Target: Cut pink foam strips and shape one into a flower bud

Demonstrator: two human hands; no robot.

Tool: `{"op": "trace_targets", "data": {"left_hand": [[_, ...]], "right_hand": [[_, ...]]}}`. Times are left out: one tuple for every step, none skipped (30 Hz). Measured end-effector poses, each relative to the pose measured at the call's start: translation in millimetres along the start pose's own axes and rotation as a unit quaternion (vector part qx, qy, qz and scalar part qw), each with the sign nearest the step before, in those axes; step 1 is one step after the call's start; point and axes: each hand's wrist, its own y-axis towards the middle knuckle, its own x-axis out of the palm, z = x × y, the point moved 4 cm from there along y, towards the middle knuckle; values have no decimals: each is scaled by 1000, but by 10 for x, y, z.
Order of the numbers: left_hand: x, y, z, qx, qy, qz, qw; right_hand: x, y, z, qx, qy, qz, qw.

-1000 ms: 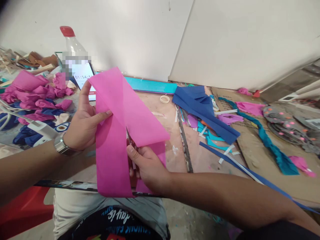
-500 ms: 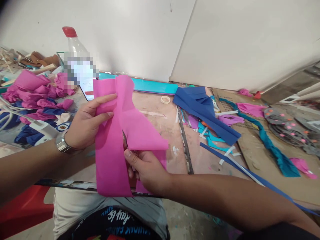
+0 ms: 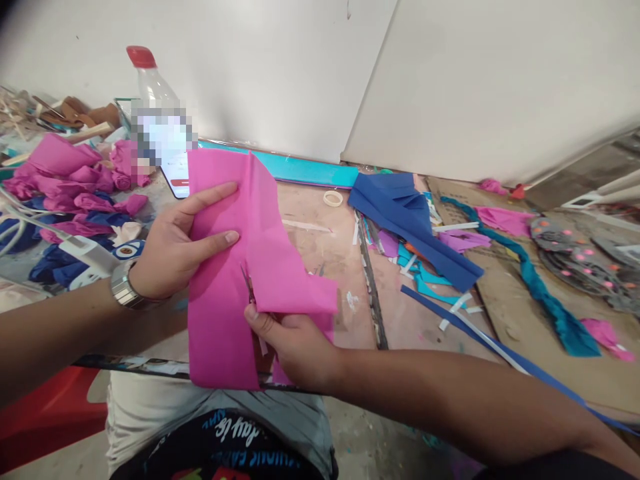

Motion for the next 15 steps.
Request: {"op": "trace_targets", "data": {"left_hand": [[1,0,-3,3,2,0,1000],[1,-1,-6,7,2,0,1000],[0,-2,-8,11,2,1,1000],[-1,-3,-10,15,1,2,1000],[-2,-4,-11,19,1,2,1000],[-3,-5,-11,22,2,2,1000],[-4,-7,-9,25,5,2,1000],[-5,-8,-6,29,8,2,1000],[-6,-10,-2,33,10,2,999],[-7,-12,3,37,13,2,999],[-7,-14,8,42,14,2,999],[-7,-16,13,46,15,0,999],[-5,-19,16,50,15,-1,999],[-4,-21,19,53,15,-3,998],[-3,-24,22,56,15,-3,998]], "right_hand": [[6,-7,-19,-9,12,3,1000],[11,-13,-38,-20,19,5,1000],[14,-16,-51,-27,23,8,999],[14,-17,-54,-26,27,11,999],[13,-16,-49,-20,32,13,999],[13,-13,-40,-11,37,13,999],[13,-8,-33,-6,42,13,999],[10,-3,-29,-5,43,14,999],[9,3,-25,-6,45,14,999],[5,9,-23,-9,45,15,999],[2,15,-18,-11,44,14,999],[-5,21,-11,-12,46,14,999],[-13,26,-1,-10,49,15,999],[-22,30,11,-5,51,17,999],[-34,31,23,0,50,22,998]]}}
